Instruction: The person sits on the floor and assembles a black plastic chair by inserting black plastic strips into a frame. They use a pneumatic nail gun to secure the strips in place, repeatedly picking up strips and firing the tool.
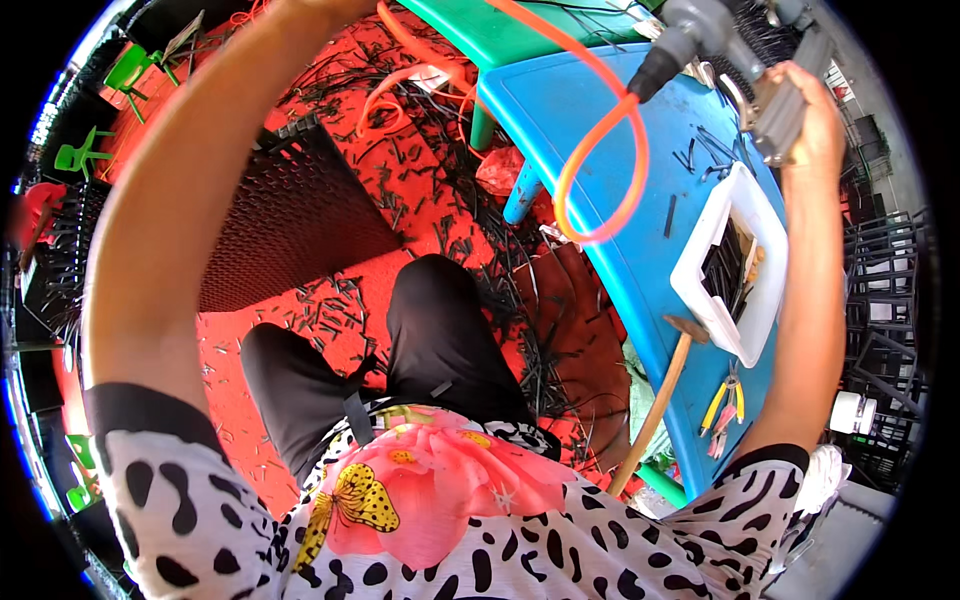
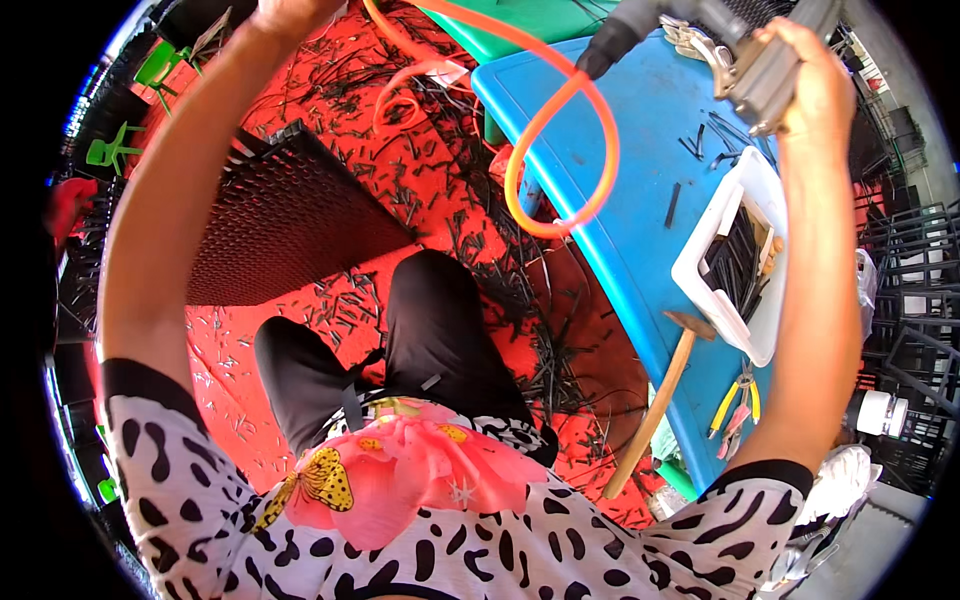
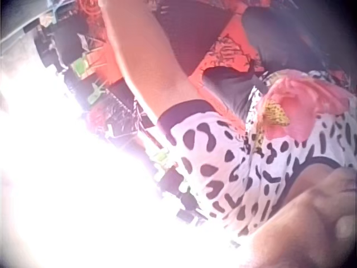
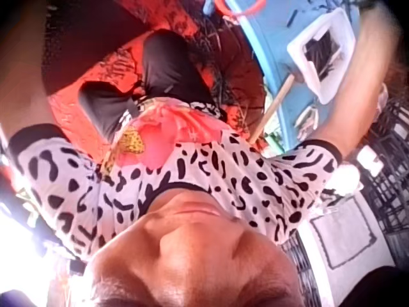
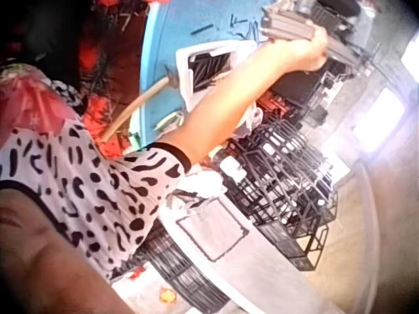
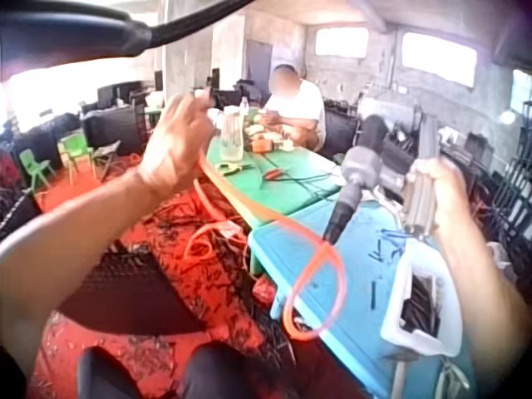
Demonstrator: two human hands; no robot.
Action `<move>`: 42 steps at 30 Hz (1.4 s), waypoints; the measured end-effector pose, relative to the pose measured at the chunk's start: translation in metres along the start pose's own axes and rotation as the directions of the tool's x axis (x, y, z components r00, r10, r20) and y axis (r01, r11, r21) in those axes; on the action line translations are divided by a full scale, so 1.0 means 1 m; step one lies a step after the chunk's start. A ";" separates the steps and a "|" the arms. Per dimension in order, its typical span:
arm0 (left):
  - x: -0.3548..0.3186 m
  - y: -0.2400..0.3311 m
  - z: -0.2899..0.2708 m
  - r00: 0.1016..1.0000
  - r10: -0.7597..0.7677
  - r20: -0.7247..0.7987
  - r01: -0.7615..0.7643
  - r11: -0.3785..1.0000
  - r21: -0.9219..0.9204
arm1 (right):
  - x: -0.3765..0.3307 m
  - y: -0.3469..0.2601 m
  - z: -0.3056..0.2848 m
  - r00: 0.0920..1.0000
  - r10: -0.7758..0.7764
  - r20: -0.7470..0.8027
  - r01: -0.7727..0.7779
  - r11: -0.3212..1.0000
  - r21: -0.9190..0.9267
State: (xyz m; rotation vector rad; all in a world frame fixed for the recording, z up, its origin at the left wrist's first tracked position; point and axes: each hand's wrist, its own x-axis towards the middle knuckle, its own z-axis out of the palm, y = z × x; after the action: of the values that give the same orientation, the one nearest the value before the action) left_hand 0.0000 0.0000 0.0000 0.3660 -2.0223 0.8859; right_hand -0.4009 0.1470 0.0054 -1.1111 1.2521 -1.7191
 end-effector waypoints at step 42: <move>-0.185 0.300 -0.008 -0.059 0.136 0.989 0.758 0.651 -0.044 | 0.014 0.192 0.002 0.844 0.507 -0.178 -0.532 0.745 -0.401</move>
State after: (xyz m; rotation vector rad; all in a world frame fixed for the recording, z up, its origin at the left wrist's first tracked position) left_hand -0.0537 0.2038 -0.2831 1.3836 -3.0135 -0.9249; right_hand -0.3914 0.0829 -0.1760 -0.8283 1.8441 -1.0713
